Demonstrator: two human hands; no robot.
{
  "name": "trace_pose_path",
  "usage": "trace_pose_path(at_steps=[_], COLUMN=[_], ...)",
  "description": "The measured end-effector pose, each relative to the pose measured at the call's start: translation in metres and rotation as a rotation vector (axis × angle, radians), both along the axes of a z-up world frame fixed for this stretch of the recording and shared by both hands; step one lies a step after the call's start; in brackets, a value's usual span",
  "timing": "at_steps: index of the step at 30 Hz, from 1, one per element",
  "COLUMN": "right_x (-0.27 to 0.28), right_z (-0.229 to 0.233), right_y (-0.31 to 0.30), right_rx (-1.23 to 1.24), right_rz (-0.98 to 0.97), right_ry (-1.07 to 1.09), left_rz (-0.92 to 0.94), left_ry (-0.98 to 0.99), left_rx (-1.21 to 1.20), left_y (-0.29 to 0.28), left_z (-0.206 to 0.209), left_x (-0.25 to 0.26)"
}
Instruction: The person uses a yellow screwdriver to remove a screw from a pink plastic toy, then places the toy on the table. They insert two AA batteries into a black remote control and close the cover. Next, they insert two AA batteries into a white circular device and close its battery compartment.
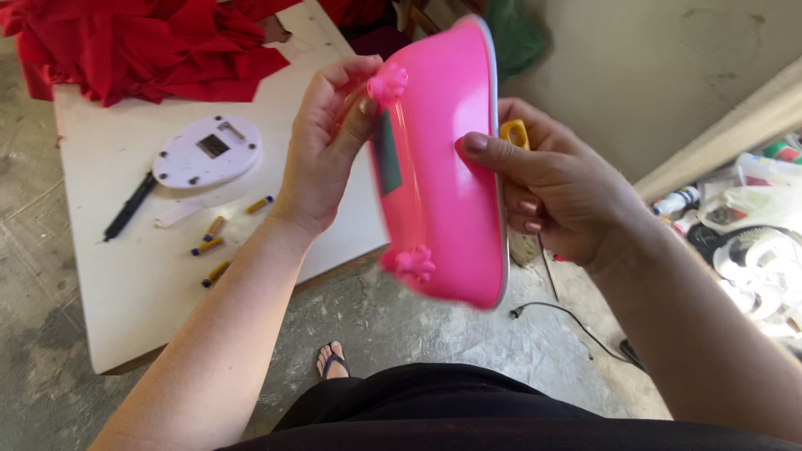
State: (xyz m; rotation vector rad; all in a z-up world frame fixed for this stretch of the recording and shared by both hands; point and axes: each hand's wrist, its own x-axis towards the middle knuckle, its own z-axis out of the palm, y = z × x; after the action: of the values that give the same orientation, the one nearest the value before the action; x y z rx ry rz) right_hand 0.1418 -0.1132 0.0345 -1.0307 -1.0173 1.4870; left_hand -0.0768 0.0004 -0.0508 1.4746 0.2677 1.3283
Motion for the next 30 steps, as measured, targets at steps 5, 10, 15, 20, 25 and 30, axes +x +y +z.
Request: trace_pose_path(at_steps=[5,10,15,20,25,30], right_x=[-0.043,-0.094,-0.137,-0.150,-0.157,-0.169], right_z=[-0.013,-0.057,-0.125,-0.168,-0.174,-0.154], right_y=[0.091,0.195,0.259,0.279,0.285,0.278], right_rx=[0.430,0.489,0.482,0.569,0.653,0.624], right_rz=[-0.090,-0.067,-0.027,-0.049,-0.103,-0.160], right_ry=[-0.981,-1.398,-1.599,-1.693,-1.733,-1.646], left_rz=[0.207,0.359,0.359,0.197,0.016,0.037], left_ry=[0.143,0.167,0.110,0.566,0.875,1.380], left_rx=[-0.252,-0.452,-0.580,-0.461,-0.237,-0.131], left_y=[0.043,0.078,0.096,0.098,0.103,0.100], left_z=[-0.012,-0.028,-0.052,-0.076,-0.081,-0.077], left_x=[-0.094,-0.193,-0.246,-0.254,-0.247,-0.228])
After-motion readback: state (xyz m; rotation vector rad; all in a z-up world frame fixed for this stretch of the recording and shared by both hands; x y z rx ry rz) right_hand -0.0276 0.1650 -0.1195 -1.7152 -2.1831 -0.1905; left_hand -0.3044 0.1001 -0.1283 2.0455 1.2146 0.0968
